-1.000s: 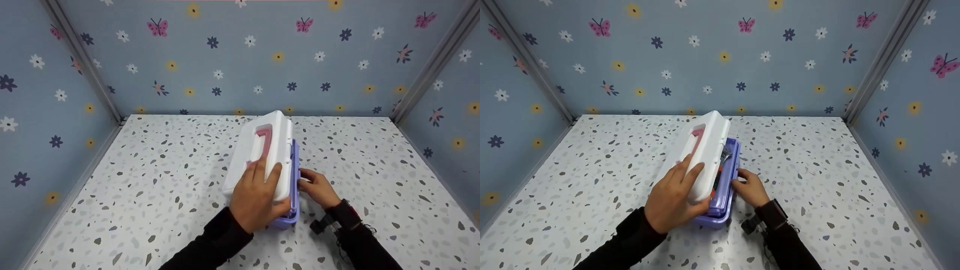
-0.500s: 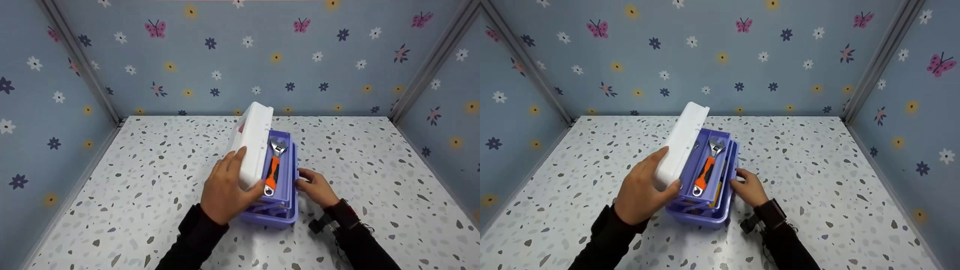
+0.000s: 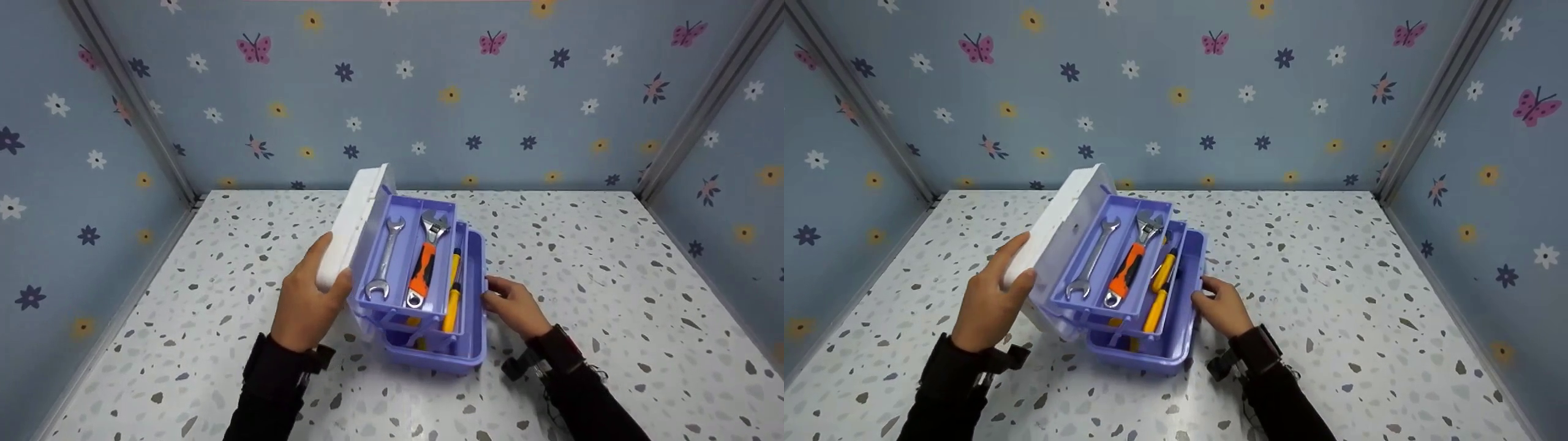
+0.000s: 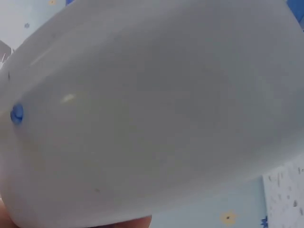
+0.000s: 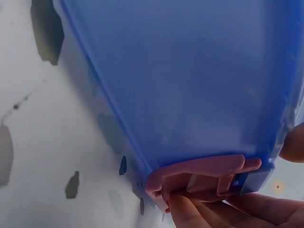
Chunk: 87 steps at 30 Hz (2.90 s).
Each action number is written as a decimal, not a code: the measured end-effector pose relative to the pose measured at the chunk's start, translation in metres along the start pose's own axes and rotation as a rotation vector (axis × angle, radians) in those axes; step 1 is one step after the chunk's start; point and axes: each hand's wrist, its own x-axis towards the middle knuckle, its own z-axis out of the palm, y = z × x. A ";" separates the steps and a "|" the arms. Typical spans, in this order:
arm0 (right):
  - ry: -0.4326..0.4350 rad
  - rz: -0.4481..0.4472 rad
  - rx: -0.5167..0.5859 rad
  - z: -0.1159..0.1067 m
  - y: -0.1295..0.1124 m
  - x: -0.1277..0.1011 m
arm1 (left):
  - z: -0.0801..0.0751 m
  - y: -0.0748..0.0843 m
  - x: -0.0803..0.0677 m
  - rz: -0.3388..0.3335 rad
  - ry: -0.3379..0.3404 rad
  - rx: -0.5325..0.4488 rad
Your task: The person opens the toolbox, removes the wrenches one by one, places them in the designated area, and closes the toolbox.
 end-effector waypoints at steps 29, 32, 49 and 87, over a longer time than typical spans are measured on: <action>0.001 -0.062 -0.056 0.004 0.001 0.000 | -0.030 -0.094 0.009 -0.504 -0.260 -0.281; 0.007 -0.068 -0.073 0.004 0.000 -0.001 | -0.029 -0.102 0.006 -0.510 -0.278 -0.219; 0.006 -0.072 -0.086 0.005 -0.003 -0.002 | -0.022 -0.119 -0.005 -0.326 -0.358 0.089; 0.023 -0.044 -0.132 0.008 0.000 -0.003 | -0.055 -0.028 0.039 -0.182 -0.143 0.097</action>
